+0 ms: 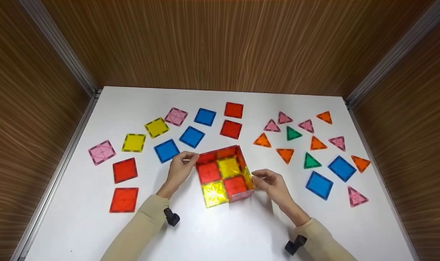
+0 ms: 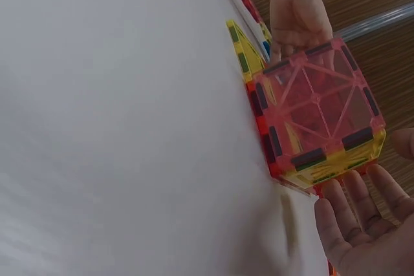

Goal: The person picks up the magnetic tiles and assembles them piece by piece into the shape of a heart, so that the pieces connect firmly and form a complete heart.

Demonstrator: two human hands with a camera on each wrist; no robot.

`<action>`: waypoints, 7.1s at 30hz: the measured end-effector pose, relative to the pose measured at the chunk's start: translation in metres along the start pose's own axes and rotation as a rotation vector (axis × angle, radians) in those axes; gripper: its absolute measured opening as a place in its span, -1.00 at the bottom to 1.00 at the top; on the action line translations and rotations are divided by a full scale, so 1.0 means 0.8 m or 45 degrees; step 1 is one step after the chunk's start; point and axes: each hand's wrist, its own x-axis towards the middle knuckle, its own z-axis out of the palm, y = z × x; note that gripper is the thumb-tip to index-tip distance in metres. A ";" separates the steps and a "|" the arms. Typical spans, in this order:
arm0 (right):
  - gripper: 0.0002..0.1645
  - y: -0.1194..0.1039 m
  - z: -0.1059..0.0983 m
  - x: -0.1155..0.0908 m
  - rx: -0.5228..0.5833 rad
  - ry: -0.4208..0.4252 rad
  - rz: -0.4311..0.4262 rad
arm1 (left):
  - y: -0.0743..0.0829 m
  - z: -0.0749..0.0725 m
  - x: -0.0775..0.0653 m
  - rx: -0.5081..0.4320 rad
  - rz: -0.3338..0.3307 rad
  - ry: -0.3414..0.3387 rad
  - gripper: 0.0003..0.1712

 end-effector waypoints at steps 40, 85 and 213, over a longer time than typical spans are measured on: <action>-0.50 -0.003 0.024 0.025 0.141 0.062 0.018 | -0.014 -0.097 -0.068 0.531 0.008 0.129 -0.46; -0.50 -0.002 0.019 0.026 0.150 0.039 0.015 | -0.024 -0.077 -0.075 0.310 -0.053 0.262 -0.48; -0.53 0.001 0.023 0.025 0.104 0.068 0.046 | -0.018 -0.075 -0.082 0.093 -0.028 0.050 -0.52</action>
